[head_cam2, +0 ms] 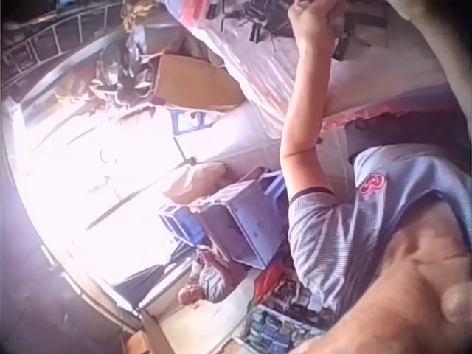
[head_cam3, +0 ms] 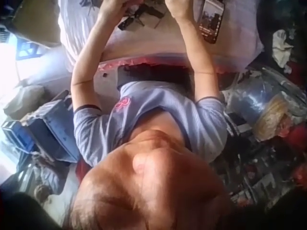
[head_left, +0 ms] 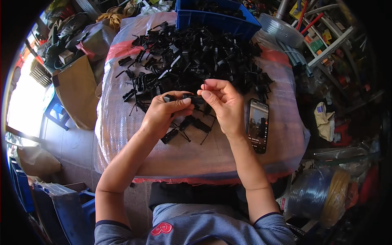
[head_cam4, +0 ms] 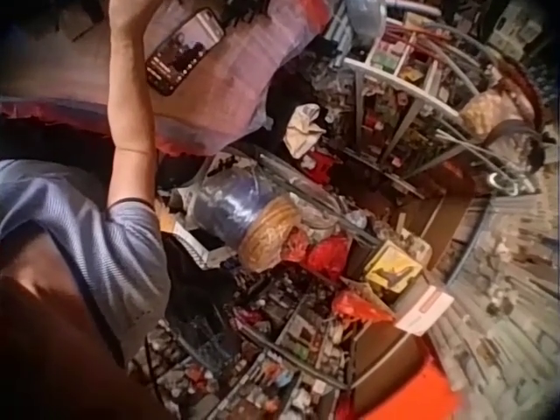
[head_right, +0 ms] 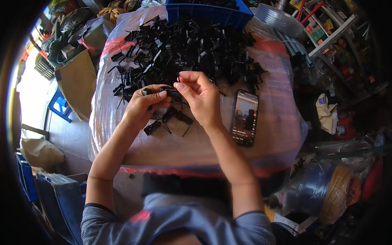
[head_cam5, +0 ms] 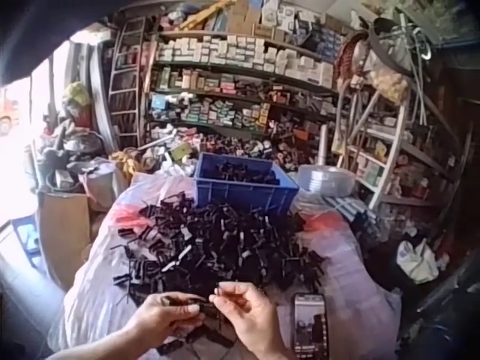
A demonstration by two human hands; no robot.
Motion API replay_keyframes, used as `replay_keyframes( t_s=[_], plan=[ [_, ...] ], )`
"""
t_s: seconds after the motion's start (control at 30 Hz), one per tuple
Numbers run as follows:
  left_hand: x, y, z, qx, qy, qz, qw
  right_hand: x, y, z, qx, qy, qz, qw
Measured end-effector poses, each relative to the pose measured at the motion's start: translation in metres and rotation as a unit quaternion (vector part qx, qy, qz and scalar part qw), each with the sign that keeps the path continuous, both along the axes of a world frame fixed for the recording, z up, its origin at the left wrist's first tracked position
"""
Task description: Manually assembling small black plastic housing components.
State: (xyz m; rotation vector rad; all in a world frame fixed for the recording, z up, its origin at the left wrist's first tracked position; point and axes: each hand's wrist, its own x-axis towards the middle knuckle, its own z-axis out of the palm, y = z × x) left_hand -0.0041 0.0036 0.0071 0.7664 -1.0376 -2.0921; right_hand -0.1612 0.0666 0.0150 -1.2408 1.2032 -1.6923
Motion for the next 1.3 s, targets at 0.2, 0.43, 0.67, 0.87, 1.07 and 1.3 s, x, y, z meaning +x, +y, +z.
replay_keyframes(
  t_s=[0.2,0.43,0.67,0.87,1.07,1.3],
  plan=[
    [-0.001,0.011,0.008,-0.178,-0.13,0.044,0.974,-0.002,0.006,-0.001,-0.001,0.143,0.03,0.989],
    [0.0,0.014,-0.003,-0.517,-0.146,0.147,0.831,0.0,0.006,-0.006,0.09,-0.056,0.144,0.984],
    [-0.005,0.014,0.015,-0.617,-0.198,0.181,0.739,-0.011,-0.01,-0.01,0.101,-0.245,0.244,0.933],
    [-0.004,0.015,0.005,-0.558,-0.187,0.167,0.791,-0.004,-0.007,-0.016,0.116,-0.284,0.218,0.927],
    [-0.004,0.011,0.01,-0.581,-0.167,0.167,0.779,0.0,0.0,-0.003,0.104,-0.265,0.209,0.936],
    [0.018,-0.01,0.016,-0.166,-0.126,0.056,0.977,0.014,0.011,0.003,-0.168,0.38,0.006,0.91]
  ],
)
